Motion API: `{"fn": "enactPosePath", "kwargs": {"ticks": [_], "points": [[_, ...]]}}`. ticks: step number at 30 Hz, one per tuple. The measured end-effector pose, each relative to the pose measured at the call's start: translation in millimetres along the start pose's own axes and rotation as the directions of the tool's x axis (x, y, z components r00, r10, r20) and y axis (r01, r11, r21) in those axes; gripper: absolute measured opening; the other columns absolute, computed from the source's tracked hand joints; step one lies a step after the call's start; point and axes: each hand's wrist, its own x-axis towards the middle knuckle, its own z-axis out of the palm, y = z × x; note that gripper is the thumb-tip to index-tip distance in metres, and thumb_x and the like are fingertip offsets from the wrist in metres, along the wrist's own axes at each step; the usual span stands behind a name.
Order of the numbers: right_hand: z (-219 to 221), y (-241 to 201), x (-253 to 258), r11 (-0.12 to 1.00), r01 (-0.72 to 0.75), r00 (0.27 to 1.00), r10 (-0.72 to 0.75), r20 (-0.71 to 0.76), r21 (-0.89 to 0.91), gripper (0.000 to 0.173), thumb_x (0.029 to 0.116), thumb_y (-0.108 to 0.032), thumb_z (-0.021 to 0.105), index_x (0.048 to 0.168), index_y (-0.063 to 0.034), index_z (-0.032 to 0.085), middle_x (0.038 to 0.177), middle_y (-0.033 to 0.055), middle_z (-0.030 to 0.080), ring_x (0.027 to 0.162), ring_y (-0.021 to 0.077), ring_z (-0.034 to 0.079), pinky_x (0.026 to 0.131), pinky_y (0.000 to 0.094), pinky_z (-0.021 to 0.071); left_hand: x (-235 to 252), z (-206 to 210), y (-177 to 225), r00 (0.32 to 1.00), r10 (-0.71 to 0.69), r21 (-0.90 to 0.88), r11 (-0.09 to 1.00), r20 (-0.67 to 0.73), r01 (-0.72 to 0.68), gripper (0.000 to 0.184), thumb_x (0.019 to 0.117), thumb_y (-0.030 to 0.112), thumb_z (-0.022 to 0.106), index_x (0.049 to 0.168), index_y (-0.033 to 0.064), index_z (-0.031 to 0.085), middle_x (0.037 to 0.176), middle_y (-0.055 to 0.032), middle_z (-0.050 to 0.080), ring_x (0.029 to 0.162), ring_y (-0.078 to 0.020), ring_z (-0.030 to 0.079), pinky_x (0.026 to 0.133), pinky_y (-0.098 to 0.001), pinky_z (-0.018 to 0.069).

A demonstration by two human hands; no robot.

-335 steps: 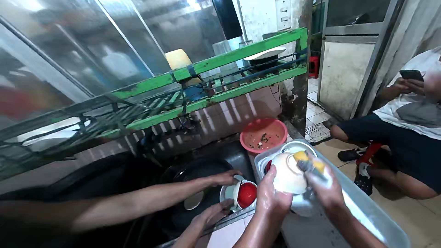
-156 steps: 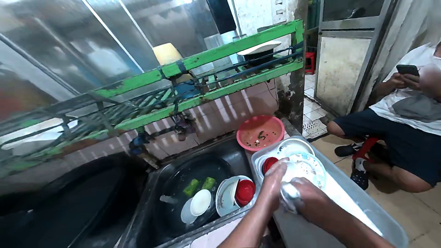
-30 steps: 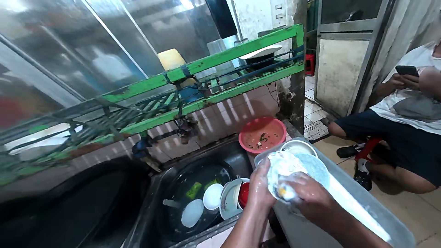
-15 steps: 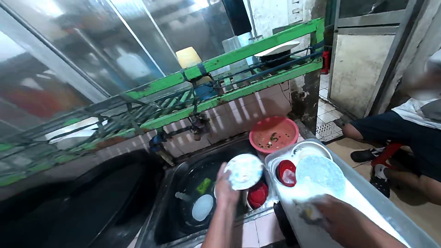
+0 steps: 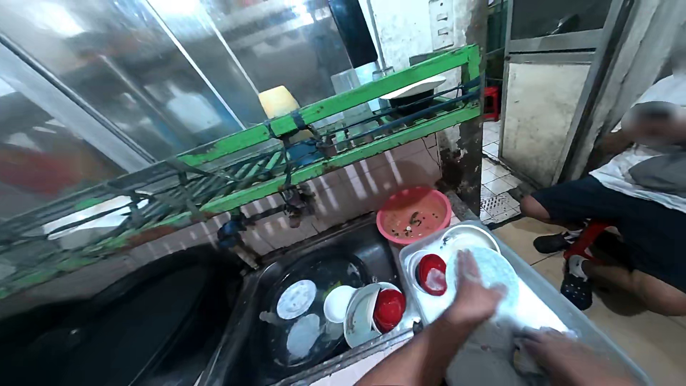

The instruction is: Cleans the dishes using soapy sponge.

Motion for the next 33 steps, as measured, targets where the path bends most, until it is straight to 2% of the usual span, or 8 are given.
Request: {"fn": "enactPosePath", "kwargs": {"ticks": [3,9,15,19,23,26,29,33], "points": [[4,1,7,0.995,-0.097,0.994,0.097,0.043,0.014,0.044,0.0874,-0.025,0.075,0.128,-0.0095,0.069,0.134,0.0231,0.063,0.127,0.0495,0.056,0.1,0.0721,0.0447,15,50,10,0.992,-0.085,0.535,0.845,0.092,0.023,0.112,0.086,0.054,0.07,0.166,0.0119,0.005,0.172,-0.0145,-0.007,0.159,-0.0367,-0.003,0.12,-0.0714,0.0116],[-1,-7,6,0.995,-0.092,0.99,0.095,0.1,-0.032,0.05,0.087,-0.027,0.076,0.129,-0.0028,0.065,0.14,0.0205,0.06,0.135,0.0478,0.048,0.094,0.071,0.0467,7,68,-5,0.991,-0.024,0.718,0.692,0.131,-0.078,0.087,0.0981,0.021,0.057,0.166,0.0104,0.003,0.172,-0.0138,-0.007,0.159,-0.036,-0.006,0.12,-0.0727,0.0058],[-8,-7,9,0.977,-0.186,0.979,0.176,0.1,0.104,0.049,0.091,-0.03,0.073,0.128,0.0007,0.066,0.134,0.0257,0.062,0.129,0.0477,0.055,0.1,0.0685,0.0453,-23,9,7,0.966,0.092,0.245,0.958,0.241,-0.152,0.067,0.1075,0.022,0.044,0.16,-0.0076,0.015,0.168,-0.0259,0.014,0.158,-0.0344,0.015,0.128,-0.0496,0.0147],[-26,-12,-1,0.83,-0.079,0.952,0.228,-0.206,0.553,0.04,0.0899,-0.018,0.074,0.121,0.0054,0.068,0.122,0.028,0.066,0.115,0.0424,0.064,0.101,0.0612,0.0487,-47,-43,10,0.993,-0.114,-0.463,0.882,-0.026,0.089,0.036,0.1065,0.018,0.048,0.135,-0.0019,0.056,0.125,-0.0181,0.064,0.112,-0.0222,0.064,0.097,-0.0393,0.0532],[-29,-50,-7,0.757,0.367,0.66,0.198,-0.725,0.541,0.046,0.0868,-0.019,0.072,0.126,0.0057,0.066,0.13,0.0236,0.064,0.121,0.0303,0.062,0.104,0.0458,0.0505,-75,-64,14,0.976,-0.176,-0.789,0.615,-0.125,0.01,0.023,0.0978,0.004,0.051,0.118,-0.0021,0.06,0.1,-0.0134,0.07,0.089,-0.0204,0.071,0.078,-0.0391,0.0606],[-31,-80,20,0.739,0.585,0.437,0.061,-0.897,0.335,0.054,0.0891,-0.036,0.071,0.125,0.0035,0.068,0.134,0.0201,0.064,0.127,0.0259,0.06,0.108,0.0411,0.0497,-94,-58,19,0.987,-0.097,-0.749,0.662,-0.125,-0.03,0.043,0.0783,-0.005,0.057,0.122,-0.0037,0.06,0.102,-0.0122,0.071,0.091,-0.018,0.07,0.08,-0.0382,0.0599],[-42,-94,49,0.725,0.507,0.57,0.123,-0.813,0.466,0.061,0.09,-0.041,0.066,0.136,-0.0017,0.063,0.14,0.0147,0.063,0.132,0.0244,0.059,0.111,0.048,0.0464,-109,-38,24,0.995,0.056,-0.791,0.604,-0.081,-0.099,0.034,0.087,-0.002,0.052,0.121,0.0005,0.051,0.095,-0.0011,0.069,0.087,-0.0071,0.067,0.079,-0.0291,0.058],[-81,-83,73,0.574,0.101,0.806,0.431,-0.405,0.812,0.047,0.0999,-0.032,0.064,0.134,-0.0002,0.06,0.118,0.0223,0.067,0.11,0.033,0.065,0.097,0.0551,0.0505,-110,-36,23,1.0,0.026,-0.803,0.595,-0.011,-0.024,0.072,0.0784,-0.013,0.049,0.148,-0.0048,0.032,0.121,-0.0125,0.063,0.104,-0.0119,0.065,0.089,-0.0323,0.0567]]}}
